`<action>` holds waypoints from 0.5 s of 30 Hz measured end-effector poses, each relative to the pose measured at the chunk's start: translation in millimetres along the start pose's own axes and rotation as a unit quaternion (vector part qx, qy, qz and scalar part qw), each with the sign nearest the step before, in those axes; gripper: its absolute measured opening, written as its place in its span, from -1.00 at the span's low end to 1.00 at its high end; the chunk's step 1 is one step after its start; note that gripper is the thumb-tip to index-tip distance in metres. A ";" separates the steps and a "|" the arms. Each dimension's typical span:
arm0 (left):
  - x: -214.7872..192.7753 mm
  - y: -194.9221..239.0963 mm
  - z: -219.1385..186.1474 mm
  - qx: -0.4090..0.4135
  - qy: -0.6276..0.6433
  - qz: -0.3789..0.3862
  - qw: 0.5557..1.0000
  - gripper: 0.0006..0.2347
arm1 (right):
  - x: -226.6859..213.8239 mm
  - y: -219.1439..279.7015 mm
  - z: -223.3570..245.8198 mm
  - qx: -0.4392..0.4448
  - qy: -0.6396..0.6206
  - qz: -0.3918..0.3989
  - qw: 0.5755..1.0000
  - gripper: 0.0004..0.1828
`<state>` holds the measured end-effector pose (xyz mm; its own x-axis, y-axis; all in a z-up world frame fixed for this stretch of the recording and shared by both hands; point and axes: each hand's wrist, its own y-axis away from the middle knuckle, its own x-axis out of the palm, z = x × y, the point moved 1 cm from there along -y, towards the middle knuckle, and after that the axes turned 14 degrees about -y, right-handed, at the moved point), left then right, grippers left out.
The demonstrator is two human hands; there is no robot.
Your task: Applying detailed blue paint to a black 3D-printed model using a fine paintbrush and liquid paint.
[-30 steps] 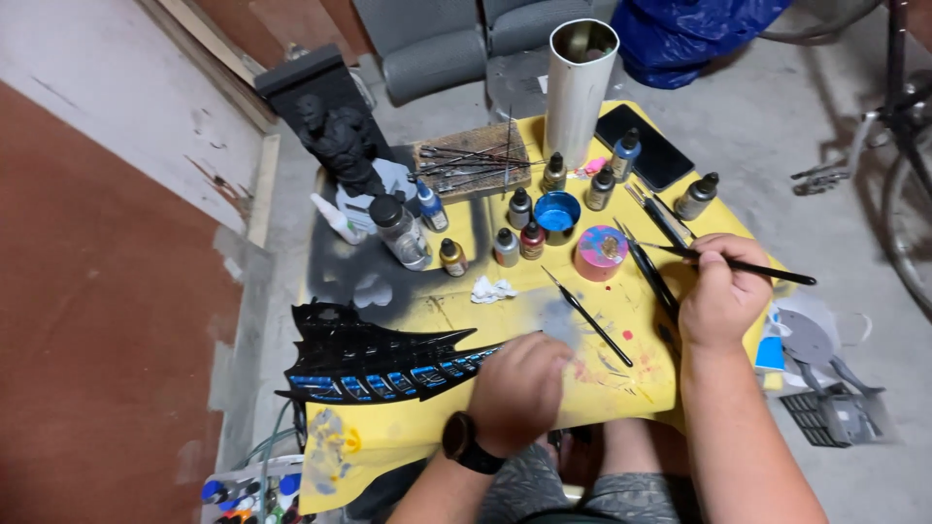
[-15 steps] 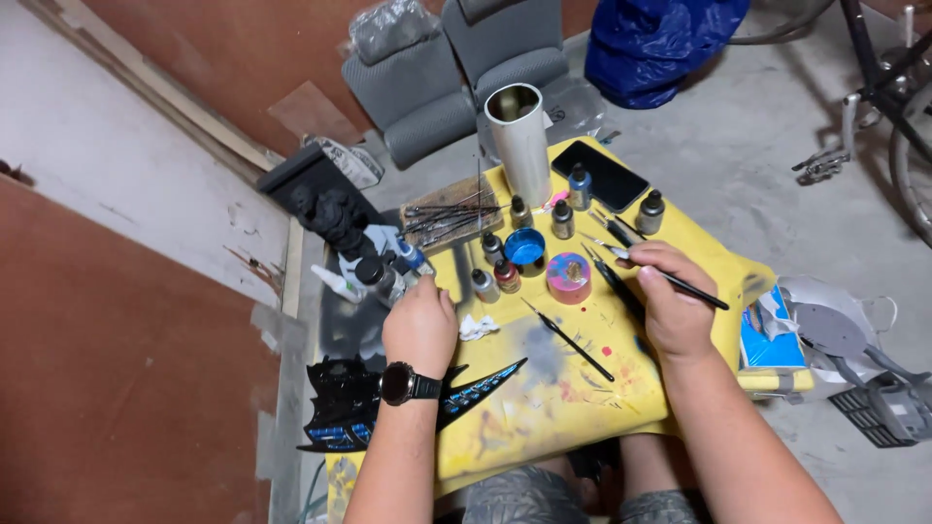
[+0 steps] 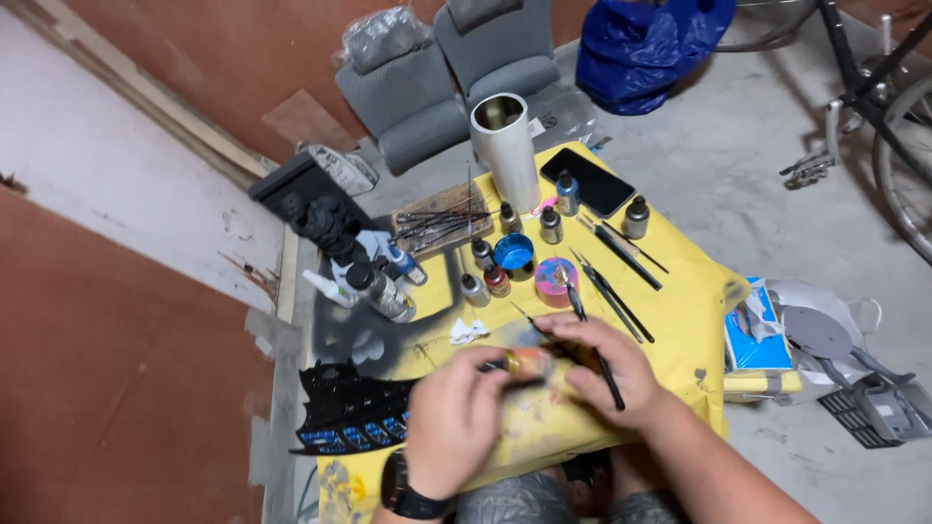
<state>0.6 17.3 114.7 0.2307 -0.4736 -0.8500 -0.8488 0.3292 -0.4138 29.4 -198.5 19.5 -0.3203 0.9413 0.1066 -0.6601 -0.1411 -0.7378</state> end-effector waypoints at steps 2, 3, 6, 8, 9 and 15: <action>21.7 14.6 -10.3 0.042 0.025 -0.006 0.999 -0.82 | 16.1 22.4 -2.2 0.028 -0.063 -0.014 0.998 -0.52; 32.1 20.9 -16.7 0.094 0.049 -0.010 0.994 -0.83 | 23.0 33.1 -2.7 0.053 -0.121 -0.036 0.991 -0.52; 46.7 30.9 -28.5 0.132 0.073 -0.046 0.987 -0.89 | 19.6 60.0 0.4 0.046 -0.161 -0.088 0.982 -0.64; 52.2 32.2 -33.2 0.156 0.038 -0.057 0.985 -0.88 | 13.1 67.2 4.9 0.049 -0.159 -0.087 0.982 -0.66; 55.2 33.4 -36.8 0.183 0.003 -0.061 0.981 -0.84 | 9.7 72.0 8.5 0.050 -0.156 -0.093 0.982 -0.68; 55.5 21.1 -47.5 0.203 -0.110 -0.075 0.970 -0.70 | -19.7 103.9 7.9 0.012 0.025 -0.078 0.997 -0.64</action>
<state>-27.1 -40.9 74.2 0.4719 -0.3696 -0.8004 -0.5505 0.5856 -0.5950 -38.2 -234.2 -53.9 -0.1780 0.9664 0.1856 -0.7155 0.0024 -0.6986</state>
